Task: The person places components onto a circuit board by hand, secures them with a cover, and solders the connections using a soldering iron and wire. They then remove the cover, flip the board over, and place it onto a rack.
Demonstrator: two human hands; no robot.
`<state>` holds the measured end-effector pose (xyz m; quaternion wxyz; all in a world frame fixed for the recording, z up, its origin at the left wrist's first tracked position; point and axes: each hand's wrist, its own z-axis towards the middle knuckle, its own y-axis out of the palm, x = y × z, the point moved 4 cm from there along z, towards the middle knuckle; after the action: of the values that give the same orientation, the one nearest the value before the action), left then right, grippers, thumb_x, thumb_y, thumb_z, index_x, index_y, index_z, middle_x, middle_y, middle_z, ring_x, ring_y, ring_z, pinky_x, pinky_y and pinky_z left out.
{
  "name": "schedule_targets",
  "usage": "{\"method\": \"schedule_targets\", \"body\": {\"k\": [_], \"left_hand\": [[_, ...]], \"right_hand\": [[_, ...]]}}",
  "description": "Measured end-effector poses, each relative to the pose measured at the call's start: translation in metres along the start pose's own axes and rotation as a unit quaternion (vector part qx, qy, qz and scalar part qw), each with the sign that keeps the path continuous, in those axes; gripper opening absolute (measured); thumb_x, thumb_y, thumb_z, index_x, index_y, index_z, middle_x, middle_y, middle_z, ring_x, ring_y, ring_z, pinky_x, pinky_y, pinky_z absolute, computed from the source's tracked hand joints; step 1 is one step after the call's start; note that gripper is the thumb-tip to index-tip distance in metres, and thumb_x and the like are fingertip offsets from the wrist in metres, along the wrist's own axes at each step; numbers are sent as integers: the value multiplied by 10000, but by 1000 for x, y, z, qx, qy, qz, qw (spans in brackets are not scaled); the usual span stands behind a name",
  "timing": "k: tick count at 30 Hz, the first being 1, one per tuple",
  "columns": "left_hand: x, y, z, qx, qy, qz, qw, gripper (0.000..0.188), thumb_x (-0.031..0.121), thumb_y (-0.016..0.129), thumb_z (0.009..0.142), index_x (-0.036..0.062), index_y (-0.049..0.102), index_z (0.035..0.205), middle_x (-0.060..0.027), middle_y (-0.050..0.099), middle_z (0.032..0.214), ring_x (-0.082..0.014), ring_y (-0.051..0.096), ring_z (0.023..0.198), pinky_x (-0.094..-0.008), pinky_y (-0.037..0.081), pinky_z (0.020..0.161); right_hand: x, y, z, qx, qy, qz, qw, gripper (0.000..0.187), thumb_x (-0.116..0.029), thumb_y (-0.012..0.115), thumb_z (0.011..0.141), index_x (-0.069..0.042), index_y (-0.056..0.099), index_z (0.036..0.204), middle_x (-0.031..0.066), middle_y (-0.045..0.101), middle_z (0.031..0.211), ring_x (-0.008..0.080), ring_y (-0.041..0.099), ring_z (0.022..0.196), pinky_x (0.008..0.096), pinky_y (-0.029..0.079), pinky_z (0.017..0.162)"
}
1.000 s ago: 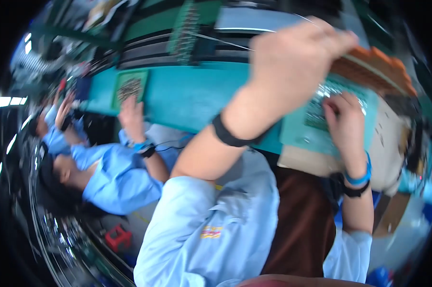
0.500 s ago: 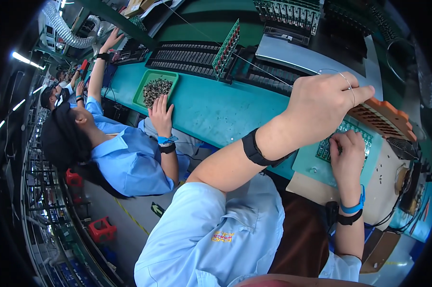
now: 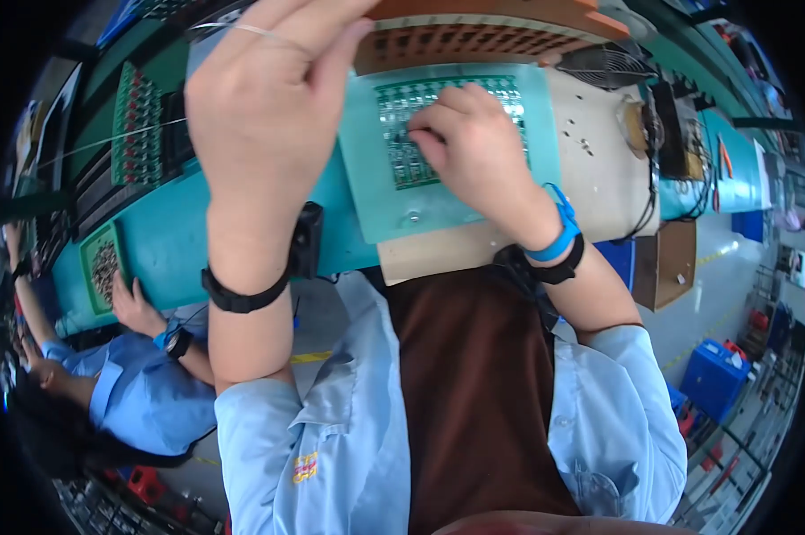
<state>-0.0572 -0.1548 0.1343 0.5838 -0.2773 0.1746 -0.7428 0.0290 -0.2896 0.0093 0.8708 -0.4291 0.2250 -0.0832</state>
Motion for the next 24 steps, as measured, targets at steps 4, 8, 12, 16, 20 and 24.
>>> {"method": "schedule_targets", "body": {"k": [4,8,12,16,20,24], "left_hand": [[-5,8,2,-20,-59,-65,996,347,-138,694,849,13,767,1153,-135,728,974,-188,698,714,-277,557,624],[3,6,1,-29,-34,-28,999,342,-143,691,853,7,766,1151,-136,727,977,-181,696,711,-273,558,620],[3,7,1,-38,-3,15,999,336,-148,688,857,2,764,1148,-137,726,981,-174,695,708,-270,559,617],[7,8,2,-43,34,58,997,330,-153,685,862,-3,763,1146,-138,725,985,-167,693,705,-266,560,613],[10,9,1,-46,70,102,991,325,-158,682,866,-9,762,1143,-140,725,989,-160,692,702,-262,561,610],[11,7,0,-39,4,50,998,299,-136,686,870,-4,765,1126,-146,727,985,-178,702,721,-276,568,623]], "right_hand": [[-12,4,2,0,-9,7,1000,80,-76,777,758,-80,732,823,76,620,804,301,590,797,412,513,740],[-15,13,2,-3,-12,1,1000,80,-75,775,751,-80,730,817,68,621,800,293,592,796,407,517,741],[-15,12,2,-13,3,-2,1000,77,-69,768,752,-73,727,817,68,620,798,290,594,800,405,521,748],[-12,18,4,-15,7,3,1000,73,-62,759,758,-66,722,821,74,621,808,291,598,812,405,523,760],[-13,20,6,-26,-5,7,1000,71,-60,755,765,-59,716,826,81,625,826,295,601,826,408,525,769],[-11,23,4,-24,-8,13,1000,75,-60,754,774,-56,716,838,85,628,842,298,602,832,412,525,772]]}}
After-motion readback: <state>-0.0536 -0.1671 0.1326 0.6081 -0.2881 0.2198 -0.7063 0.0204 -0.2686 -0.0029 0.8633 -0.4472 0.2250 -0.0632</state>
